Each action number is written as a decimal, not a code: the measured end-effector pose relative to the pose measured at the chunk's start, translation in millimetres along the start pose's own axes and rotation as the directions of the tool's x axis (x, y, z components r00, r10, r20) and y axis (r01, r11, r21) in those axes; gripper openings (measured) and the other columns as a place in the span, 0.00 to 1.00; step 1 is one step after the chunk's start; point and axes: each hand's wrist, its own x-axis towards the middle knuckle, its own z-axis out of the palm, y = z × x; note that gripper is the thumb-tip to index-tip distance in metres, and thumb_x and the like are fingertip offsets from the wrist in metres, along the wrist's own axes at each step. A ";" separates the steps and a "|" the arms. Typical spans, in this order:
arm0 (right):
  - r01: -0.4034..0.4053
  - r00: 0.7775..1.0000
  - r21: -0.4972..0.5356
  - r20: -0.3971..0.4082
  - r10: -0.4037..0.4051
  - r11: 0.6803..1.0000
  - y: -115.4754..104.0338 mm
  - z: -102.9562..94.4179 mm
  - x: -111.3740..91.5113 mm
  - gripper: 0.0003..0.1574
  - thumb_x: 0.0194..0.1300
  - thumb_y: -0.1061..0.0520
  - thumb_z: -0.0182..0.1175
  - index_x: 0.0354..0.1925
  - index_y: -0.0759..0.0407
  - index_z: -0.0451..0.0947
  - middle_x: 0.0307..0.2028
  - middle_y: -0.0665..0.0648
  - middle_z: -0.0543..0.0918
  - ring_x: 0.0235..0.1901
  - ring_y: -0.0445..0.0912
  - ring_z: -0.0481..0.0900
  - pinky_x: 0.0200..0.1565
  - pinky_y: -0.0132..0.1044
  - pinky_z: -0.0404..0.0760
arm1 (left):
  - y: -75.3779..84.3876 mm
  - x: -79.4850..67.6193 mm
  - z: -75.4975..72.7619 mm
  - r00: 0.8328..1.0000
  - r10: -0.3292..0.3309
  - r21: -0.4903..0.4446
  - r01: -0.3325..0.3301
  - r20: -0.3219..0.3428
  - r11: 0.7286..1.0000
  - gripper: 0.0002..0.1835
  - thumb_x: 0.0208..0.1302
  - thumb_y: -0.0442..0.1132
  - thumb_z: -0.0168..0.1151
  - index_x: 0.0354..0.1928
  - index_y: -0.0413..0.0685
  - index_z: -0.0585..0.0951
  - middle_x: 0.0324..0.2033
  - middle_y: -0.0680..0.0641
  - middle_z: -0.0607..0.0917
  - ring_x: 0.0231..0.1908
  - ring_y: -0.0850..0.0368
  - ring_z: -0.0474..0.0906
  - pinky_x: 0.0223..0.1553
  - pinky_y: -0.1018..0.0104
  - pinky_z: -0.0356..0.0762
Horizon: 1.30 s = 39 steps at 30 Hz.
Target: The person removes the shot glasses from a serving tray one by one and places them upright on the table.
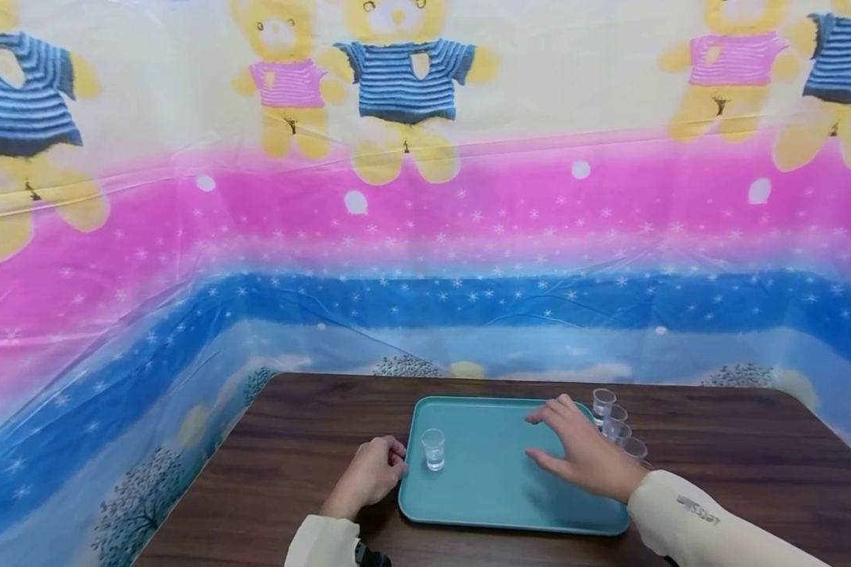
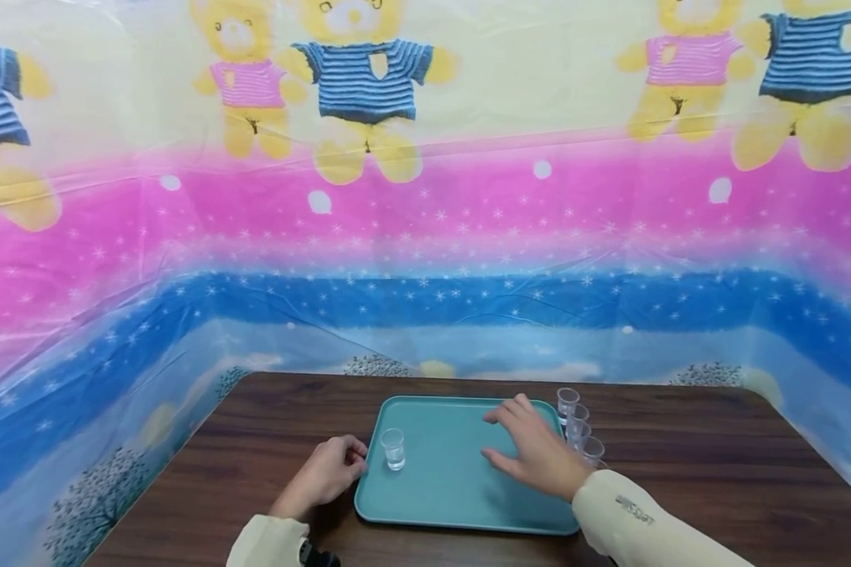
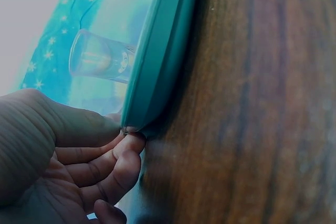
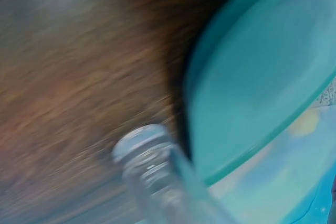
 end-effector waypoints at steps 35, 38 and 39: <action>0.021 0.993 0.090 0.115 -0.032 0.996 -60.4 60.2 66.2 0.26 0.63 0.46 0.62 0.55 0.56 0.74 0.49 0.49 0.74 0.49 0.42 0.68 0.48 0.42 0.74 | -3.6 -0.5 0.3 1.000 -0.013 -0.009 0.013 -0.013 1.000 0.06 0.63 0.30 0.58 0.41 0.36 0.77 0.25 0.49 0.75 0.25 0.56 0.71 0.27 0.63 0.71; 0.021 0.992 0.104 0.124 -0.034 0.994 -66.7 64.4 71.8 0.26 0.64 0.46 0.62 0.55 0.58 0.74 0.49 0.50 0.74 0.49 0.42 0.68 0.47 0.42 0.74 | -3.1 -0.7 0.5 1.000 -0.011 -0.006 0.011 -0.013 1.000 0.05 0.63 0.30 0.58 0.40 0.36 0.77 0.25 0.49 0.75 0.25 0.56 0.71 0.27 0.63 0.71; 0.019 0.992 0.106 0.124 -0.032 0.994 -68.4 65.8 73.3 0.26 0.64 0.46 0.61 0.55 0.58 0.74 0.48 0.50 0.74 0.48 0.42 0.68 0.47 0.42 0.74 | -2.9 -0.8 0.5 1.000 -0.008 -0.004 0.008 -0.012 1.000 0.05 0.63 0.30 0.58 0.40 0.37 0.77 0.25 0.49 0.75 0.25 0.56 0.71 0.27 0.63 0.71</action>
